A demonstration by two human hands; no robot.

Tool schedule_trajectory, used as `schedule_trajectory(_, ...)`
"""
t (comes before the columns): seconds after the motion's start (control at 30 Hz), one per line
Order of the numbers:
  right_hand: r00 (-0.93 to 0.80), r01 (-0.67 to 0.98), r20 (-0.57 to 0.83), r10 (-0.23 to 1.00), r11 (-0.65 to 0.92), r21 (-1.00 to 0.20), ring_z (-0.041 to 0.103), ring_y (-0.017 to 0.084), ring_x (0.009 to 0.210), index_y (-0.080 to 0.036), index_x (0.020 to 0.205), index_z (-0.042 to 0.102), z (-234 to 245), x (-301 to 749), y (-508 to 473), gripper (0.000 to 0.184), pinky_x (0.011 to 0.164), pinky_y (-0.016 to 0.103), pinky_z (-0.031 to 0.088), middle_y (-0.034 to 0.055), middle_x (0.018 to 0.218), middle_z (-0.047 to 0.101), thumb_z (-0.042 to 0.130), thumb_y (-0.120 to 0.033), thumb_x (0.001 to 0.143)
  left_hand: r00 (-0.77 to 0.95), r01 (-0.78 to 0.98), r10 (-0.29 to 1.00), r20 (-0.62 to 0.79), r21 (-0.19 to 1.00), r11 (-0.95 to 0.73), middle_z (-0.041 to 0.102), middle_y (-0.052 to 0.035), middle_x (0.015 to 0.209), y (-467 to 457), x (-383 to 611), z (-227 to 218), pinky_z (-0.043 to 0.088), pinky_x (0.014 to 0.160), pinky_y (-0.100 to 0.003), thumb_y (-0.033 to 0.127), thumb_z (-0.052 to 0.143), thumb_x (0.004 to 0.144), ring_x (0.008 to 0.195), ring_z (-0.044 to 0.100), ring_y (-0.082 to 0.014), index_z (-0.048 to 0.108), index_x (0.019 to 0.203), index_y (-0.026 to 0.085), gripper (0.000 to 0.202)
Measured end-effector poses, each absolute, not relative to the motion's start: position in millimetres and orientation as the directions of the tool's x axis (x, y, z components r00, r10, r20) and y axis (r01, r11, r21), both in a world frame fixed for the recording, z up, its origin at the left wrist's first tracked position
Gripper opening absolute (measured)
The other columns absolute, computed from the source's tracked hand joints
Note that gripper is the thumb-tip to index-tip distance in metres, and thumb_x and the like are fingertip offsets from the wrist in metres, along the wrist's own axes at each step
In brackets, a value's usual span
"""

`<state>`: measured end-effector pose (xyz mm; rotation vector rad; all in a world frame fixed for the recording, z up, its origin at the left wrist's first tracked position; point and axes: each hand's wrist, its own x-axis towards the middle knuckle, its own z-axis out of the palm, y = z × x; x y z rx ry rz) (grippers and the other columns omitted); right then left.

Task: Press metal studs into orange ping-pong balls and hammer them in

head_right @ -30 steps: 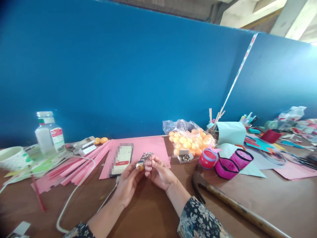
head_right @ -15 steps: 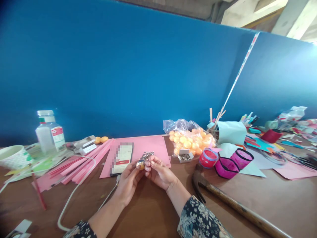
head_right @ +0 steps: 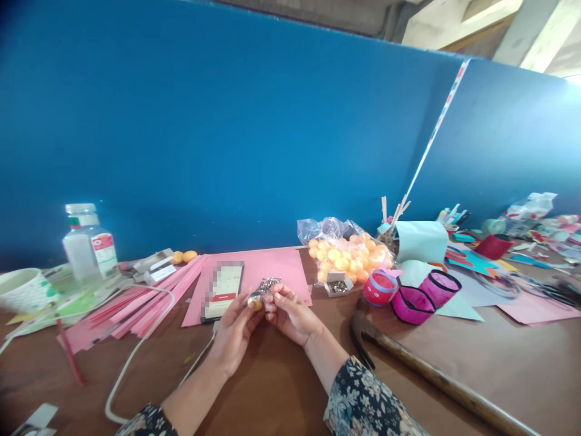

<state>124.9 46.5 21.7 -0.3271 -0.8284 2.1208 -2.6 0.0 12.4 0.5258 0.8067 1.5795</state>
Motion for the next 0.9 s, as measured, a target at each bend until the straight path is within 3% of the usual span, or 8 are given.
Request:
schedule_trajectory(0.37, -0.506, -0.480, 0.029, 0.862, -0.254, -0.840, 0.046, 0.006, 0.055, -0.018, 0.076, 0.057, 12, 116, 48, 0.016, 0.052, 0.017, 0.036, -0.0034, 0.062, 0.052, 0.068, -0.028, 0.072, -0.185, -0.647, 0.979, -0.084, 0.760, -0.057, 0.064, -0.0034, 0.107, 2, -4, 7, 0.043, 0.092, -0.032, 0.023, 0.064, 0.072, 0.099, 0.058, -0.0161, 0.059, 0.108, 0.022, 0.036)
schedule_trajectory(0.6, -0.503, -0.438, 0.044, 0.863, -0.211, -0.874, 0.042, 0.005, 0.049, -0.018, 0.076, 0.055, 9, 114, 49, 0.017, 0.047, 0.017, 0.031, -0.0040, 0.062, 0.053, 0.066, -0.031, 0.073, -0.208, -0.638, 0.976, -0.063, 0.765, -0.086, 0.064, -0.0027, 0.107, 3, -5, 7, 0.044, 0.089, -0.029, 0.024, 0.063, 0.073, 0.099, 0.057, -0.0150, 0.058, 0.108, 0.024, 0.036)
schedule_trajectory(0.9, -0.485, -0.394, 0.055, 0.873, -0.162, -0.905, 0.042, 0.005, 0.048, -0.018, 0.076, 0.054, 5, 113, 49, 0.020, 0.046, 0.018, 0.030, -0.0044, 0.061, 0.053, 0.067, -0.032, 0.072, -0.199, -0.641, 0.977, -0.073, 0.764, -0.073, 0.064, -0.0046, 0.104, 4, -4, 8, 0.042, 0.092, -0.033, 0.025, 0.066, 0.071, 0.098, 0.058, -0.0172, 0.060, 0.102, 0.019, 0.032)
